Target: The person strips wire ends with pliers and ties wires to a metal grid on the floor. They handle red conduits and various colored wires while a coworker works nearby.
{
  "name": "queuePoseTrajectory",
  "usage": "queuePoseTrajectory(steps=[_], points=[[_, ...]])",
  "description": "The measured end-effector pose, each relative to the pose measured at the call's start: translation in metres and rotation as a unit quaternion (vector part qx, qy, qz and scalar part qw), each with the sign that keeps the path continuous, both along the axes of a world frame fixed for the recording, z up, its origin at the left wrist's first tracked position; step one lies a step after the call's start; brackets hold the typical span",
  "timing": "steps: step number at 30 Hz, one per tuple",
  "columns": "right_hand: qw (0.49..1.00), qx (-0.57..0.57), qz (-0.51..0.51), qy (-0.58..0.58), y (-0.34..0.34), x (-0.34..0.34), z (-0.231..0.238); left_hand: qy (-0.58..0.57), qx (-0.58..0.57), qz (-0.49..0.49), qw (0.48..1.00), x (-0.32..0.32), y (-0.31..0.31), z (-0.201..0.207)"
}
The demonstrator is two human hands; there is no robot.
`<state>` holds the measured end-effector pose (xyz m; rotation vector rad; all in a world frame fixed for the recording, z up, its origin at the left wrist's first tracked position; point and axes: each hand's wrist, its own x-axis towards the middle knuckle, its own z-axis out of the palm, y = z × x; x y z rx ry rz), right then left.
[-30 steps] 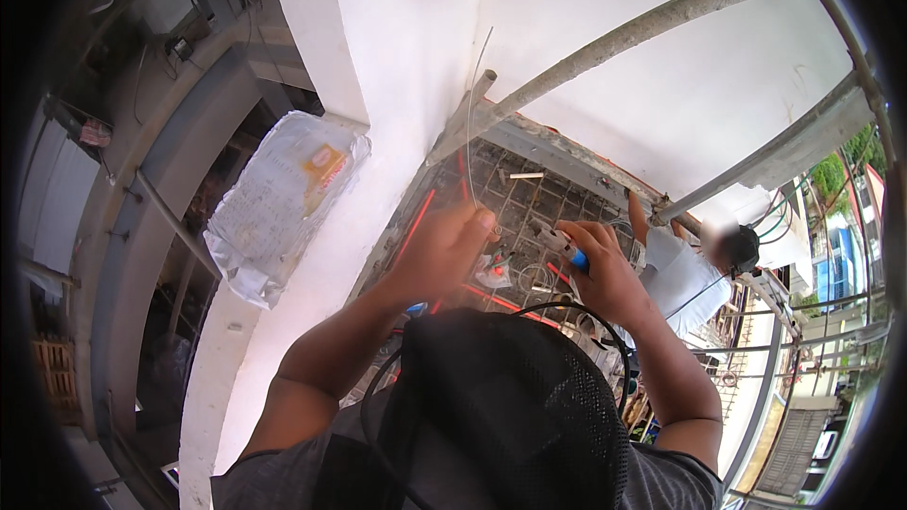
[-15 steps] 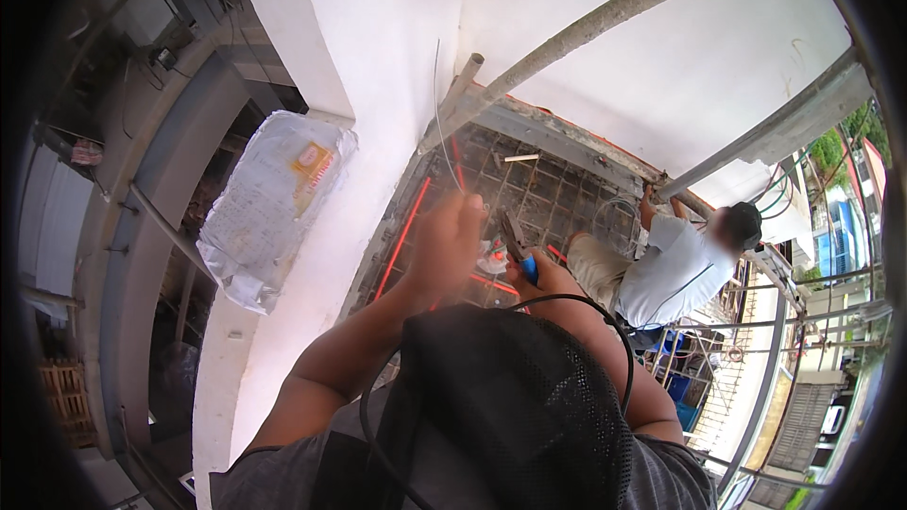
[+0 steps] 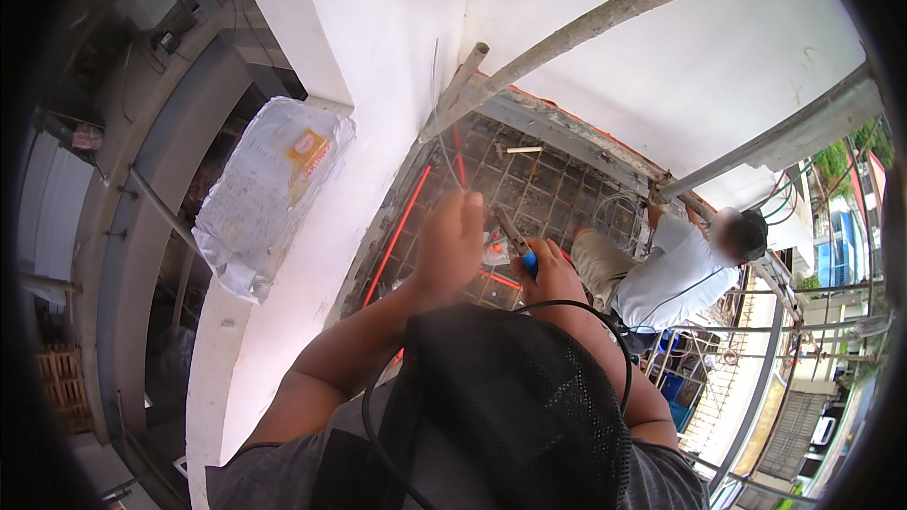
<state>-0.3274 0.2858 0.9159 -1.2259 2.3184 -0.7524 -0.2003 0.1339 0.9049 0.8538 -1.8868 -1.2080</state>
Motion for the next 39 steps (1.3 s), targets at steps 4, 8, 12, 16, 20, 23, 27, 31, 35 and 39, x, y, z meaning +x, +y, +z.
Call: queuePoseTrajectory(steps=[4, 8, 12, 16, 20, 23, 27, 31, 35, 39], points=[[1.0, -0.002, 0.009, 0.004, 0.0, 0.001, -0.003, 0.01, -0.026, 0.01, 1.0, -0.001, 0.003, -0.001], [1.0, 0.016, 0.011, 0.007, 0.005, 0.001, -0.003, 0.011, -0.025, 0.007, 1.0, 0.003, 0.004, -0.001], [0.999, -0.017, 0.023, 0.03, 0.01, 0.002, -0.002, -0.009, -0.023, 0.021, 0.999, 0.003, 0.009, -0.001], [0.998, -0.033, 0.026, 0.037, 0.012, 0.001, -0.004, -0.004, -0.025, 0.037, 0.999, 0.002, 0.013, -0.002], [0.999, -0.027, 0.027, 0.038, 0.011, 0.0, -0.005, -0.01, -0.026, 0.036, 0.999, 0.003, 0.016, -0.002], [0.999, 0.014, 0.019, 0.044, 0.01, -0.001, -0.005, -0.005, -0.015, 0.016, 1.0, 0.006, 0.015, 0.0], [0.997, 0.039, 0.039, 0.06, 0.011, -0.01, -0.002, -0.039, -0.025, -0.049, 0.998, 0.014, 0.002, 0.005], [0.992, 0.053, 0.079, 0.078, 0.012, -0.025, 0.001, 0.009, 0.019, -0.142, 0.99, 0.019, -0.013, 0.011], [0.985, 0.007, 0.141, 0.095, 0.007, -0.038, 0.006, 0.004, 0.113, -0.22, 0.969, 0.028, -0.025, 0.021], [0.975, -0.003, 0.19, 0.117, -0.003, -0.046, 0.013, 0.027, 0.116, -0.274, 0.954, 0.033, -0.037, 0.029]])
